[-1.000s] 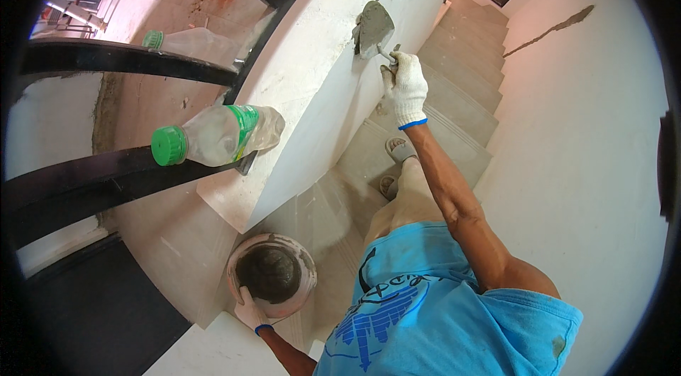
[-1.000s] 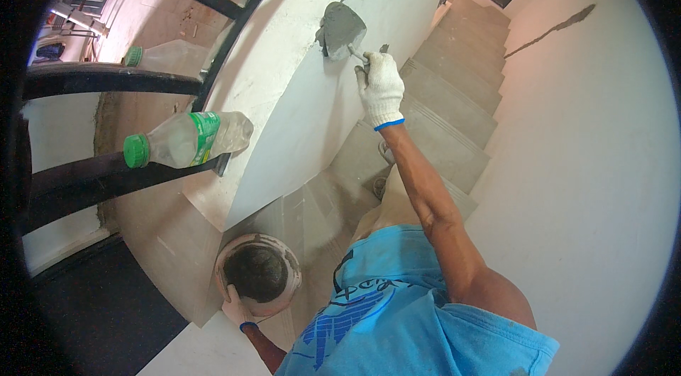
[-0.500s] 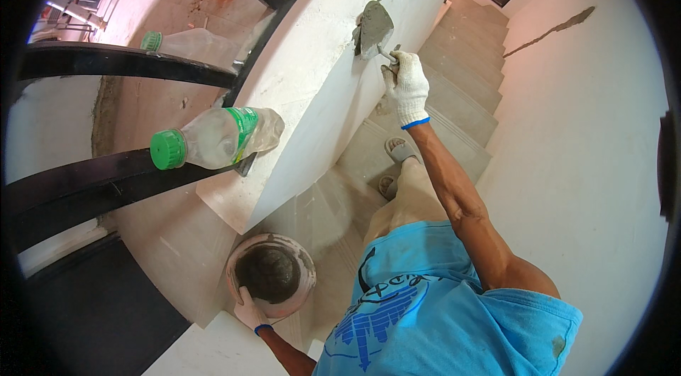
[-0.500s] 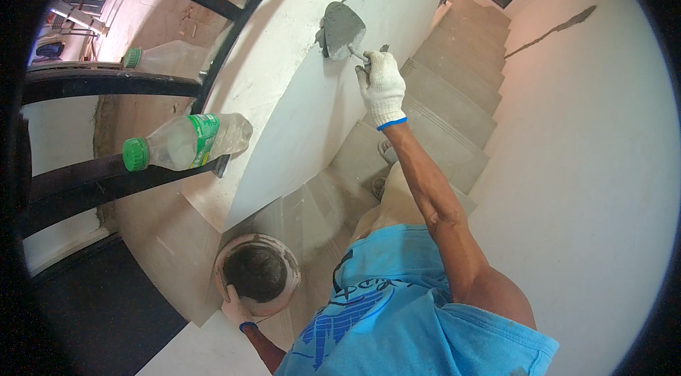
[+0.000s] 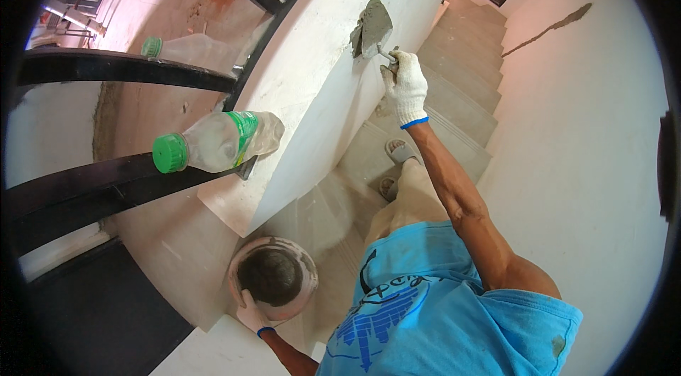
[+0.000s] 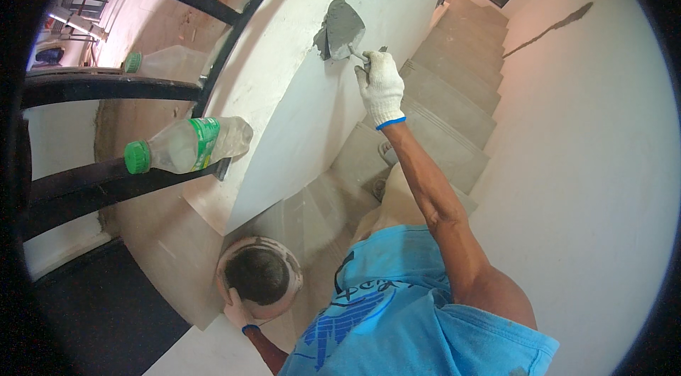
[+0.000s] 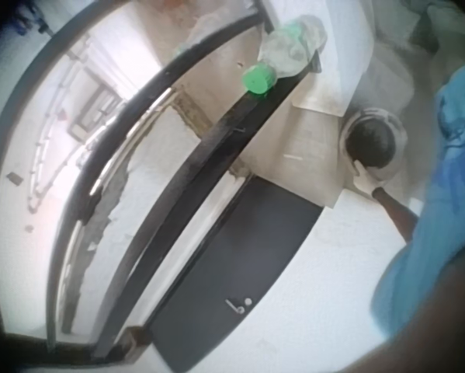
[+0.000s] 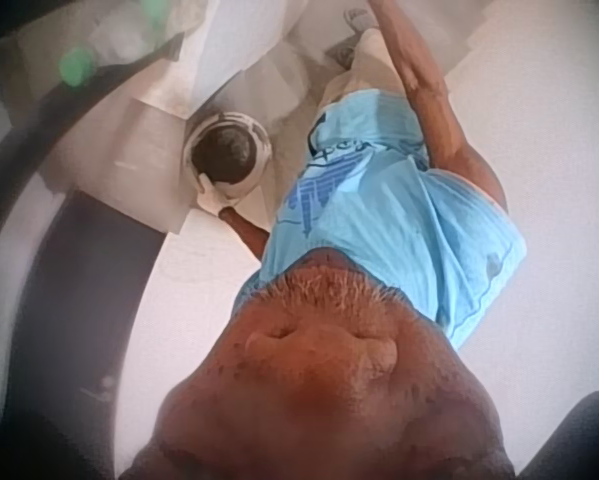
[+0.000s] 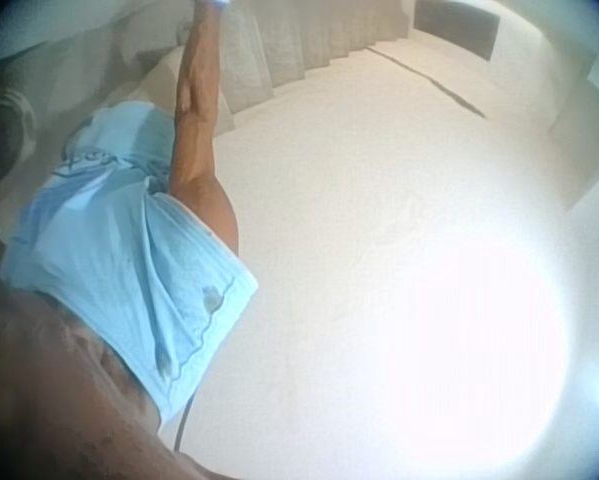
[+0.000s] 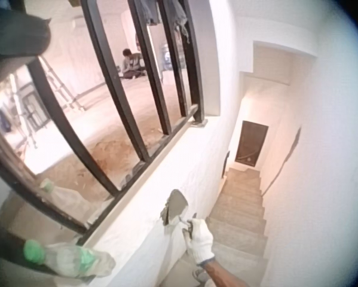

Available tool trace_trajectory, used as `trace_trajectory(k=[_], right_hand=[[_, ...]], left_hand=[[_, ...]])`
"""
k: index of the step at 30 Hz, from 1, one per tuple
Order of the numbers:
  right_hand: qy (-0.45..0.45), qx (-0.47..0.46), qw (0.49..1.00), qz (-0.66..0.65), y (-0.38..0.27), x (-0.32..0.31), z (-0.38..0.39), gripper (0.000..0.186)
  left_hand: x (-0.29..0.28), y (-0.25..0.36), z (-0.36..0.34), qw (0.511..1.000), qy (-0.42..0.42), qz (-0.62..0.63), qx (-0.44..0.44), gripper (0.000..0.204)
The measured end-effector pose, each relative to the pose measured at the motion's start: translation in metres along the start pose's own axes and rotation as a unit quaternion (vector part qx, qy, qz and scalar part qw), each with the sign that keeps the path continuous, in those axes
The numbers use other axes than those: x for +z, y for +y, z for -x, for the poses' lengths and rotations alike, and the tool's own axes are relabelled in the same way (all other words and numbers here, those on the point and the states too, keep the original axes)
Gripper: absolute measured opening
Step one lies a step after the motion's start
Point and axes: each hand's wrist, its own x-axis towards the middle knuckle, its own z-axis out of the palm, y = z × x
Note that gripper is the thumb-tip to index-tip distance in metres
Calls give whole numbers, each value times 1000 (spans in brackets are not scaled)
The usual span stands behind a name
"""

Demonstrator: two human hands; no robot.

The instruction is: The person applies plaster to a wall adjacent to a staircase using a trowel. They repeatedly scoop plaster from a bucket held in their left hand and smooth it onto the wall surface with their right hand.

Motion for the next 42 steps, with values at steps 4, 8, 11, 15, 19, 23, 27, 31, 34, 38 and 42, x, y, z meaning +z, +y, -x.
trace_trajectory(k=[4, 8, 11, 15, 19, 23, 27, 31, 34, 38, 42], right_hand=[[7, 54, 999, 6, -3, 1, -3, 36], [-1, 77, 997, -12, -9, -3, 2, 37], [-33, 71, 996, -34, -15, -5, 10, 36], [-70, 83, 993, -36, -9, -11, 36, 34], [-138, 103, 984, -55, -9, -35, 61, 34], [-171, 171, 967, -75, -19, -55, 66, 38], [-154, 192, 960, -131, -19, -58, 62, 33], [-141, 188, 965, -116, -31, -59, 49, 33], [-128, 169, 970, -117, -37, -58, 39, 35], [-129, 160, 971, -120, -38, -55, 28, 37], [-135, 178, 967, -120, -43, -52, 25, 36]], left_hand=[[1, 3, 0, 1000, 6, -20, 6, 58], [0, 5, 0, 1000, -2, -8, 6, 58], [-3, -1, -2, 1000, -19, -13, -7, 59], [-3, -3, -3, 999, -30, -14, -5, 59], [-1, 0, -2, 1000, -3, -28, 8, 55], [-2, -19, -11, 1000, 3, -27, 6, 55], [-3, -19, -14, 999, -4, -43, -9, 55], [-2, -14, -11, 999, -3, -31, -18, 56], [-1, -18, -10, 1000, 3, -9, -2, 57], [-1, -19, -11, 1000, 8, -5, 3, 57], [-2, -21, -14, 1000, 1, -6, -26, 56]])
